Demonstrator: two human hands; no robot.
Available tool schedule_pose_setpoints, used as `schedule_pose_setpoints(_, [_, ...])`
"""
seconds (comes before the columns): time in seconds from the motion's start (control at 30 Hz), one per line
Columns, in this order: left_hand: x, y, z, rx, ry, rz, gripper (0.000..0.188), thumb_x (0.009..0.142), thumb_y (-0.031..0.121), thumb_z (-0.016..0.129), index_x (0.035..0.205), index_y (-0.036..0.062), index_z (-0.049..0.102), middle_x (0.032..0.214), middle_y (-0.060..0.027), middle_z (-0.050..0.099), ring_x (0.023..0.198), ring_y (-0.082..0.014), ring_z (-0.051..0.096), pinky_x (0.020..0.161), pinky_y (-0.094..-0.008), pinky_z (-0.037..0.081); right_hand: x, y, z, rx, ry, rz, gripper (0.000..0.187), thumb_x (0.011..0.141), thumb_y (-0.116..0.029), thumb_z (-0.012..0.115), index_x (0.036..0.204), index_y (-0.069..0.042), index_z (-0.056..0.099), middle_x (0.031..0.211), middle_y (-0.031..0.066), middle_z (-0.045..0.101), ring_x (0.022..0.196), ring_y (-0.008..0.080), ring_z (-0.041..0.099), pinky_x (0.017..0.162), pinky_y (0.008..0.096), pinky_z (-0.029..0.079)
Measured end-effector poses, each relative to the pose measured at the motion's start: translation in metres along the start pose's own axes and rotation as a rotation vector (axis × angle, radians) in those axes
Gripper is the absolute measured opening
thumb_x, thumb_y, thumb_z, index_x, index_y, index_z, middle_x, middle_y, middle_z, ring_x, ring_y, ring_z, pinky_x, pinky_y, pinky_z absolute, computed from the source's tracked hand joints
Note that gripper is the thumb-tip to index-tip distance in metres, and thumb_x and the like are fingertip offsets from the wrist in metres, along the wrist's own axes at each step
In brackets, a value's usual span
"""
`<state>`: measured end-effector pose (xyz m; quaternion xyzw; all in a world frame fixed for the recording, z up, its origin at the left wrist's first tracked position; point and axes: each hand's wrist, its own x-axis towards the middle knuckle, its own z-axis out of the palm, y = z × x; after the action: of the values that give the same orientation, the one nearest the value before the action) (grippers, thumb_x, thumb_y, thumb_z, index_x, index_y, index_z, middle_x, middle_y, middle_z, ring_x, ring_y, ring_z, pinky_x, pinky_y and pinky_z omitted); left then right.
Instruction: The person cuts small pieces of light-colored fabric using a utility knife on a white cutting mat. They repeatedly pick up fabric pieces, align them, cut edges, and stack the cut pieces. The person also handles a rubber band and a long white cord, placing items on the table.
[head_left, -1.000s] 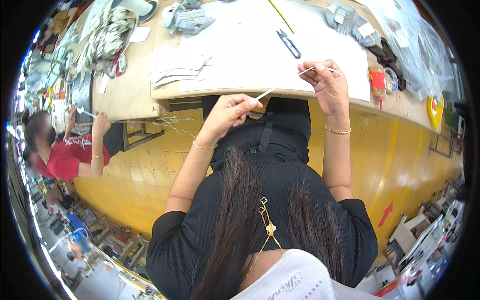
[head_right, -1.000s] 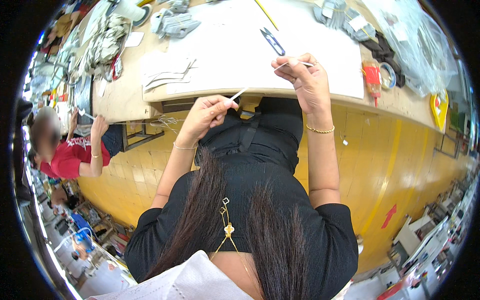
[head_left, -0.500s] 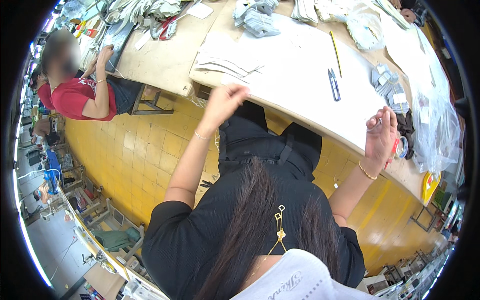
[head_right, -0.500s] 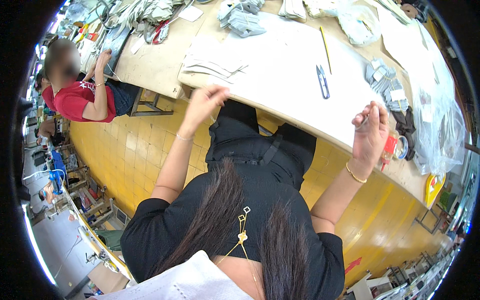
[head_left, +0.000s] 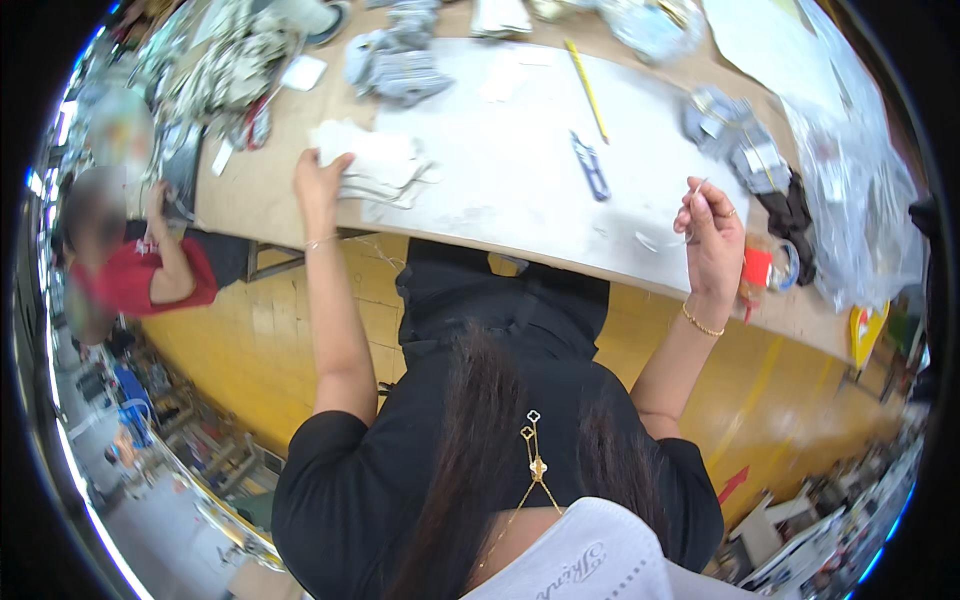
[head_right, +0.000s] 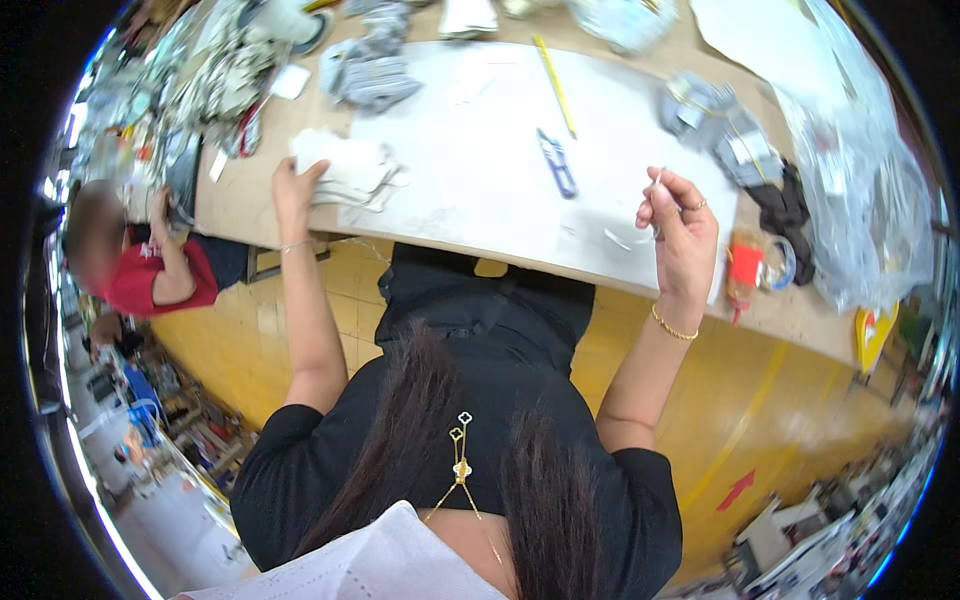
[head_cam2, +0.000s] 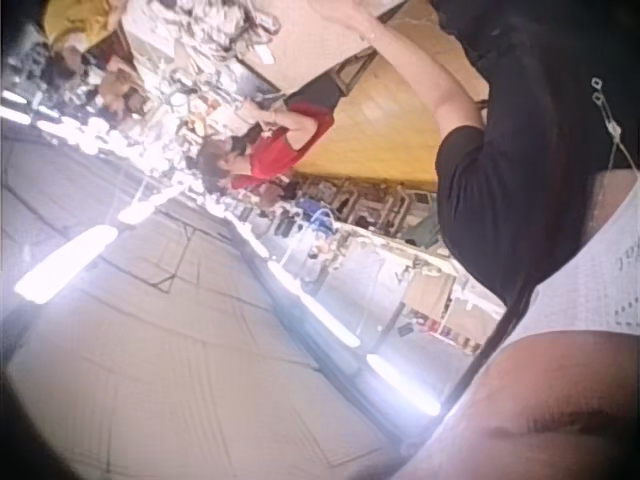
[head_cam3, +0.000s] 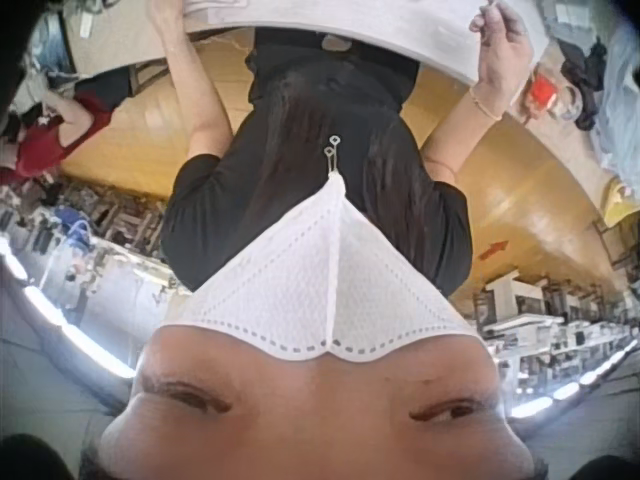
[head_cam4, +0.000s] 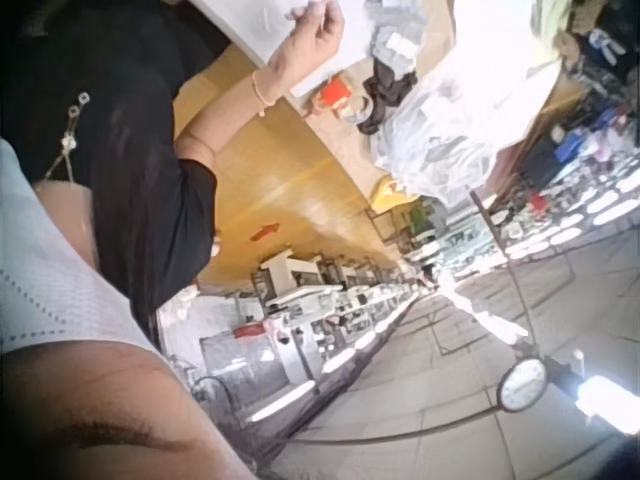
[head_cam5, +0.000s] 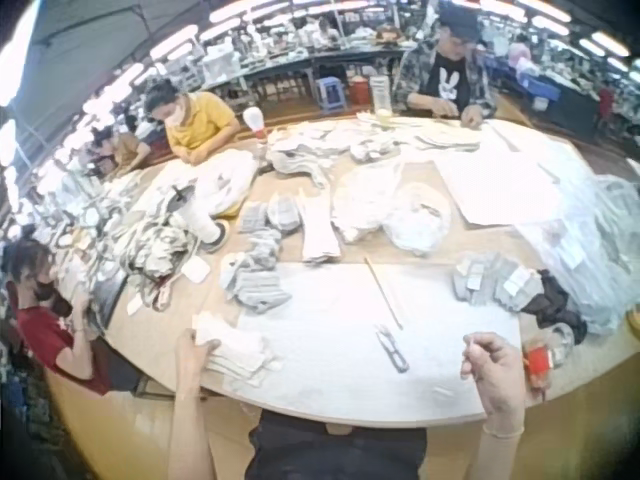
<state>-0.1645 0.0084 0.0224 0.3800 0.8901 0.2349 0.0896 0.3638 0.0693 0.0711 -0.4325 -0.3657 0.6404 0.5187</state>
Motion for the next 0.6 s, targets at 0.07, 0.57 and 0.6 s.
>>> schedule_pose_setpoints(0.07, [0.002, 0.003, -0.004, 0.139, -0.03, 0.07, 0.054, 0.072, 0.032, 0.086, 0.103, -0.0071, 0.066, 0.105, -0.0282, 0.069, 0.092, -0.0373, 0.068, 0.083, -0.0421, 0.052, -0.001, -0.016, -0.023, 0.032, 0.026, -0.042, 0.021, 0.098, -0.009, 0.065, 0.116, 0.002, 0.064, 0.101, 0.0102, 0.067, 0.074, 0.0121, 0.061, 0.066, 0.0269, 0.051])
schedule_pose_setpoints(0.57, [-0.083, 0.138, -0.047, -1.094, -0.847, 0.12, 0.023, 0.098, 0.021, 0.066, 0.113, 0.0038, 0.063, 0.1, -0.0086, 0.07, 0.073, -0.015, 0.059, 0.06, -0.0256, 0.046, -0.102, -0.08, -0.094, -0.155, 0.428, -0.461, 0.023, 0.099, -0.01, 0.064, 0.12, -0.001, 0.067, 0.104, 0.0099, 0.07, 0.072, 0.0115, 0.062, 0.062, 0.0245, 0.05])
schedule_pose_setpoints(0.6, [-0.096, 0.142, -0.022, -1.137, -0.917, 0.087, 0.023, 0.098, 0.021, 0.067, 0.112, 0.003, 0.063, 0.099, -0.008, 0.07, 0.07, -0.0151, 0.061, 0.059, -0.0268, 0.049, -0.105, -0.082, -0.092, -0.177, 0.436, -0.466, 0.023, 0.099, -0.009, 0.063, 0.121, -0.002, 0.067, 0.105, 0.0094, 0.069, 0.074, 0.0116, 0.06, 0.064, 0.0247, 0.05])
